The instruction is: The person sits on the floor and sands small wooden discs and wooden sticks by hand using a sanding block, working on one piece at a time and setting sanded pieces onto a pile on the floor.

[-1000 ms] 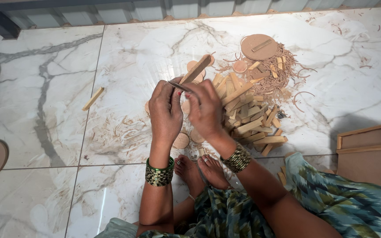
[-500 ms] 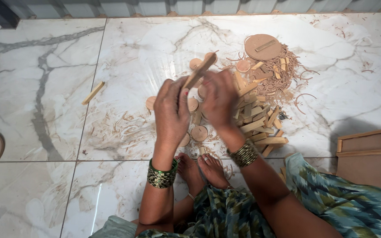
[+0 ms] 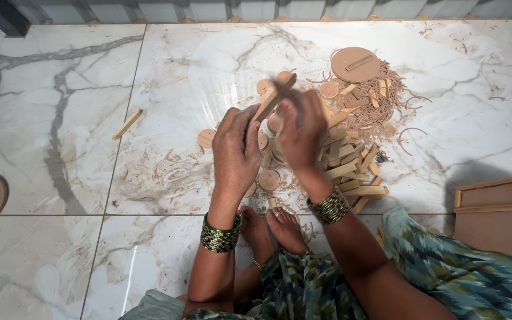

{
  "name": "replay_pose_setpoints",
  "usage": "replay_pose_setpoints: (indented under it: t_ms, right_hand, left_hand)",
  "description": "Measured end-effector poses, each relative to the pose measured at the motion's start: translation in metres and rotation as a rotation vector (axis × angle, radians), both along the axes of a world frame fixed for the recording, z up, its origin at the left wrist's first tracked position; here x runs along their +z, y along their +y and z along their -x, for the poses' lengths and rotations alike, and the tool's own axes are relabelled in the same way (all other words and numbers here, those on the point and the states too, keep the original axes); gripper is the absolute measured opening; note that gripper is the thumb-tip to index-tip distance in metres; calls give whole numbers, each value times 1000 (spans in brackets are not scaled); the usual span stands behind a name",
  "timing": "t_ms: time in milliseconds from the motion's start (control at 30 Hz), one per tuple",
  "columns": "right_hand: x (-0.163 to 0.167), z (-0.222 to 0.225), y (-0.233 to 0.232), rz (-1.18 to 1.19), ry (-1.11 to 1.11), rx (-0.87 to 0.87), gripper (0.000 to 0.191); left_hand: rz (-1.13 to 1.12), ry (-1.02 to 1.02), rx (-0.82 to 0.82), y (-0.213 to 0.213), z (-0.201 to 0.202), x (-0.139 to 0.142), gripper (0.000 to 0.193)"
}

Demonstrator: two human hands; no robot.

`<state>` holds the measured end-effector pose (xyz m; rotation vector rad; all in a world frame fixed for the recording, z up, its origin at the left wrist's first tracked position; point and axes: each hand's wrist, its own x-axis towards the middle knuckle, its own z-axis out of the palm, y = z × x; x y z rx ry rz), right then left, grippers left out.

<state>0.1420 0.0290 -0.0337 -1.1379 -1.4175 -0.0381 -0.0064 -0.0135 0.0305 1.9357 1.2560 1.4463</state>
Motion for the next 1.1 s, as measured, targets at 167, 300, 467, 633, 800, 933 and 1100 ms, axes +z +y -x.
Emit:
replay_pose_setpoints:
  t_ms: [167, 300, 467, 633, 800, 933, 1100]
  right_hand:
    - [10, 15, -18, 134, -84, -113, 15]
    - [10, 28, -20, -23, -68, 64, 19]
    - [4, -1, 3, 19, 105, 0, 27]
    - [-5, 13, -11, -2, -54, 19, 24]
    - [14, -8, 1, 133, 251, -36, 22]
    - [12, -36, 17, -45, 568, 53, 34]
    - [-17, -18, 6, -4, 232, 28, 27]
  left_hand:
    - [-92, 18, 21, 6, -11, -4, 28]
    - [-84, 25, 38, 13, -5, -7, 20]
    - [-2, 0, -24, 6, -9, -11, 29]
    - [9, -65, -22, 11, -15, -8, 32]
    - [117, -56, -67, 11, 3, -12, 28]
    - [306, -342, -231, 18, -3, -24, 35]
    - [455, -610, -329, 32, -16, -41, 44]
